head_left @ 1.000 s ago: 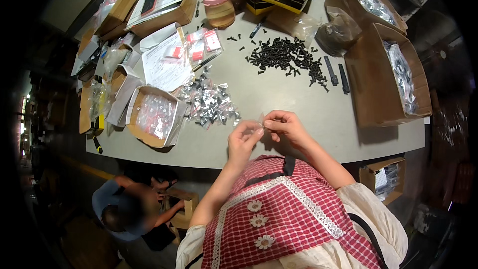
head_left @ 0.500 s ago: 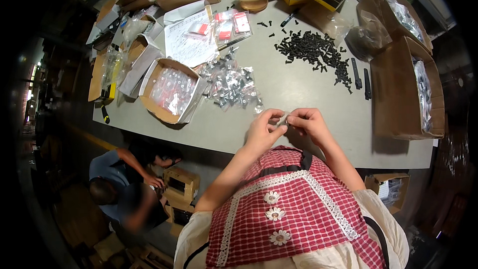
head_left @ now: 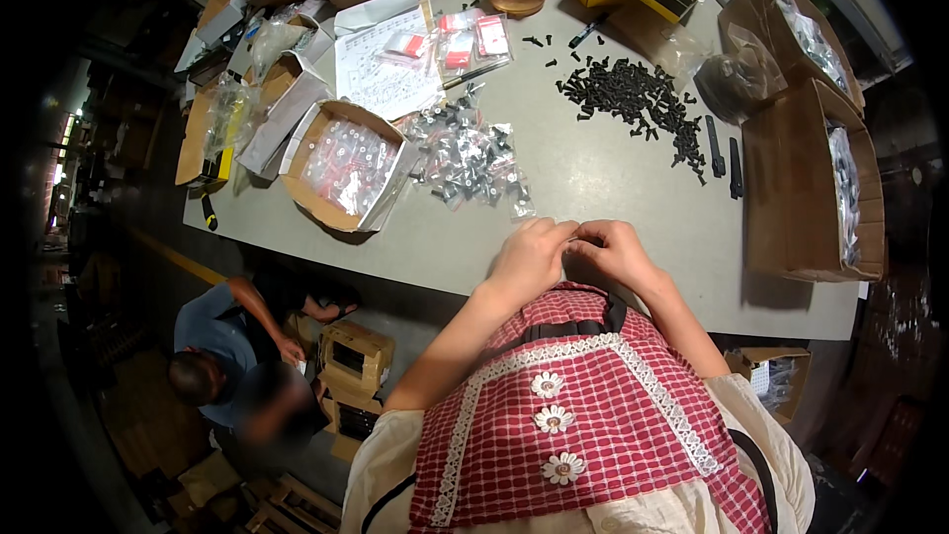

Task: The person places small plastic parts and black metal components into plastic bags by hand and moves various containers of parts around a workbench.

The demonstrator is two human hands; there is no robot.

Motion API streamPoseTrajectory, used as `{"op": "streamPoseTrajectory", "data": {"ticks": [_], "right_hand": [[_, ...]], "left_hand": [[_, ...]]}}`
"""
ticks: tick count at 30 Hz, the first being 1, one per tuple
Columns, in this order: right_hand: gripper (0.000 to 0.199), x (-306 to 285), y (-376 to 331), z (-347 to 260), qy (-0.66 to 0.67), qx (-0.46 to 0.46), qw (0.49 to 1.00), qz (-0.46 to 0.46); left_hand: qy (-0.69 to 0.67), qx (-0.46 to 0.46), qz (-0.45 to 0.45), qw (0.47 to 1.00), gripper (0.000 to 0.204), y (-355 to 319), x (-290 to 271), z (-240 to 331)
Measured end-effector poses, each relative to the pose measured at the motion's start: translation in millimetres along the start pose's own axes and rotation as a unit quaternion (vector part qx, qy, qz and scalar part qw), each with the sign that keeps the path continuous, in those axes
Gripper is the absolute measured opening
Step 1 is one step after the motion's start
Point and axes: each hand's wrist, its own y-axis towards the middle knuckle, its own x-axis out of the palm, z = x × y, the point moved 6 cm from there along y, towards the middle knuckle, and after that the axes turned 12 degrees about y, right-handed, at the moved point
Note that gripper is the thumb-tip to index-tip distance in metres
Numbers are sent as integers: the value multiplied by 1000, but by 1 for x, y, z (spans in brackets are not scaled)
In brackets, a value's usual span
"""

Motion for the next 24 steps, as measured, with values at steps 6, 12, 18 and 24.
{"op": "streamPoseTrajectory", "data": {"ticks": [6, 12, 18, 24], "right_hand": [[23, -20, -1, 16, 164, 75, 983, 41], [30, -29, -19, -12, 438, 156, 885, -11], [35, -29, -36, -51, 443, 100, 890, -40], [37, -27, -44, -78, 403, 65, 912, -33]], "left_hand": [[44, -62, -20, 997, 19, -7, 5, -14], [20, -56, 49, 997, 4, -5, -11, -14], [46, -21, 125, 991, 15, -6, -34, 1], [11, -79, 82, 993, 17, -5, -37, 0]]}}
